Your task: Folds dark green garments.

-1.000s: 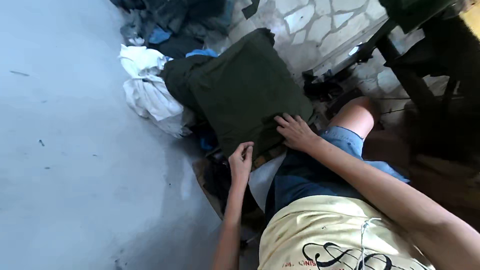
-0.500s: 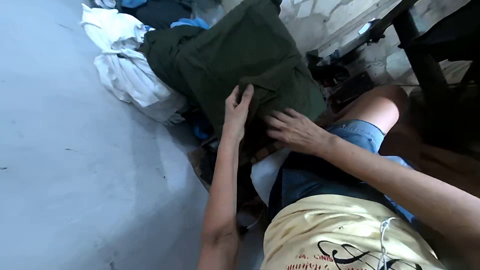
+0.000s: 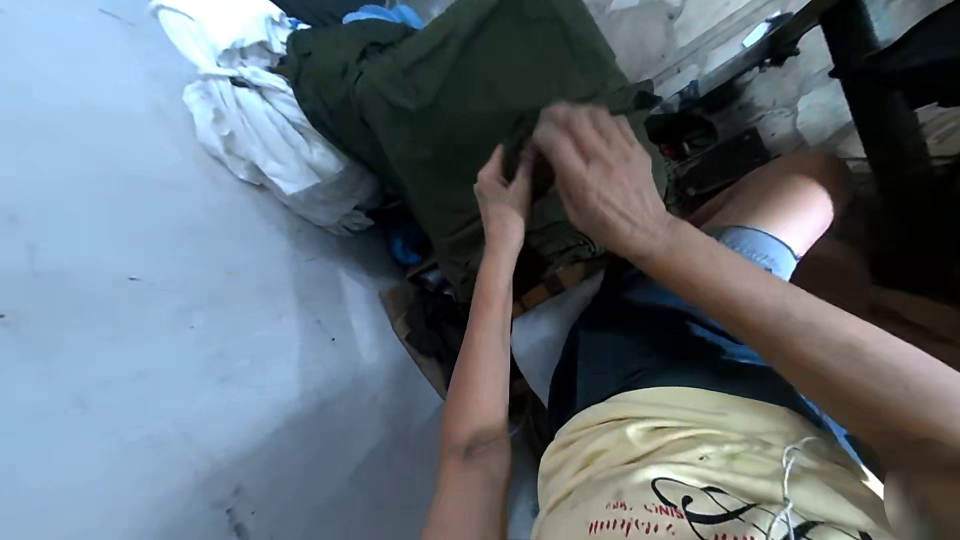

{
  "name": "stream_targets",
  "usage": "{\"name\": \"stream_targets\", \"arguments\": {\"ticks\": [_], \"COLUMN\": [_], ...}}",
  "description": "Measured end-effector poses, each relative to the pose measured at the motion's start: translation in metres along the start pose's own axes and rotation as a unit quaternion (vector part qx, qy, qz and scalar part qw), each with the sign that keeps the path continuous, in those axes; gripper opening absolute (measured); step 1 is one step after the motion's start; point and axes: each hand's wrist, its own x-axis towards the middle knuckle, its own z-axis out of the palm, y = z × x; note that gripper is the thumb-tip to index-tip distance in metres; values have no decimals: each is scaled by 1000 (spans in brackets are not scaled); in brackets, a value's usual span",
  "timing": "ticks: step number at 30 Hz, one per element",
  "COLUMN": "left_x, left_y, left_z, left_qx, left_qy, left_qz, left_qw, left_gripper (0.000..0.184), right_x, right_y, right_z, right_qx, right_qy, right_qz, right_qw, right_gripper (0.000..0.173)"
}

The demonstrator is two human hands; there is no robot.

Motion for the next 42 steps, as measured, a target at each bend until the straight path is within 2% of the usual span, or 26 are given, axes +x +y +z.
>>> {"name": "stream_targets", "arguments": {"ticks": [1,3,5,6,8,10,11,13,15,17,18,19,21,22,24,25,27,29,30,32,34,35,36,38,40,42], "left_x": [3,3,0,-3,-18,-26,-28,-24,-12,4,7,10,14,13,4,-6,-22,-29,-25,-12,6,12,15,19,12,-11], "left_y": [0,7,10,8,-3,-13,-17,-16,-13,-14,-13,-10,-4,-2,-2,-6,-13,-19,-20,-19,-19,-19,-16,-10,-7,-10], "left_z": [-3,-12,-20,-22,-25,-16,-8,6,12,8,2,-6,-24,-29,-36,-37,-32,-13,-3,5,-1,-8,-18,-33,-35,-26], "left_qx": [-73,-163,-178,-170,-120,-8,63,154,138,29,-41,-97,-139,-137,-118,-94,8,161,205,177,39,-32,-80,-109,-107,-68], "left_qy": [11,14,0,-19,-102,-184,-195,-150,-54,16,37,50,47,37,-24,-76,-171,-185,-161,-67,22,54,69,81,52,-40], "left_qz": [-36,-124,-170,-156,-62,58,101,137,67,-37,-82,-130,-206,-209,-153,-100,25,94,99,33,-83,-140,-200,-263,-235,-121], "left_qw": [997,979,969,973,986,981,974,967,987,999,995,985,967,968,981,988,985,965,960,981,996,988,974,955,965,990], "left_gripper": [33,43,50,51,53,79,83,63,33,25,27,36,55,57,54,53,70,79,67,37,33,40,52,66,63,52], "right_x": [-18,-55,-76,-75,-56,-22,-6,18,22,5,-12,-31,-63,-70,-61,-51,-21,7,16,19,1,-15,-33,-63,-69,-49], "right_y": [0,14,34,41,44,49,49,41,21,4,-1,-1,15,25,38,41,47,46,39,20,7,6,11,35,57,62], "right_z": [7,24,29,23,0,-20,-24,-20,-7,9,16,21,35,35,19,8,-10,-15,-11,2,15,18,19,21,12,-7], "right_qx": [6,12,3,10,74,154,174,153,72,2,0,0,12,15,48,92,164,165,135,43,-31,-36,-35,-26,-7,69], "right_qy": [-17,-155,-280,-293,-291,-264,-246,-214,-134,-22,-23,-75,-212,-270,-301,-296,-278,-251,-235,-163,-56,-55,-100,-237,-313,-322], "right_qz": [-65,-125,-81,-62,-12,45,65,106,115,18,-57,-121,-126,-87,-18,16,73,108,120,102,-7,-77,-125,-104,-38,18], "right_qw": [998,980,957,954,954,951,951,959,982,1000,998,990,969,959,952,950,944,948,955,980,998,995,986,966,949,944], "right_gripper": [27,17,21,24,21,15,15,20,27,26,25,25,23,21,18,17,14,16,19,25,24,23,21,20,23,20]}}
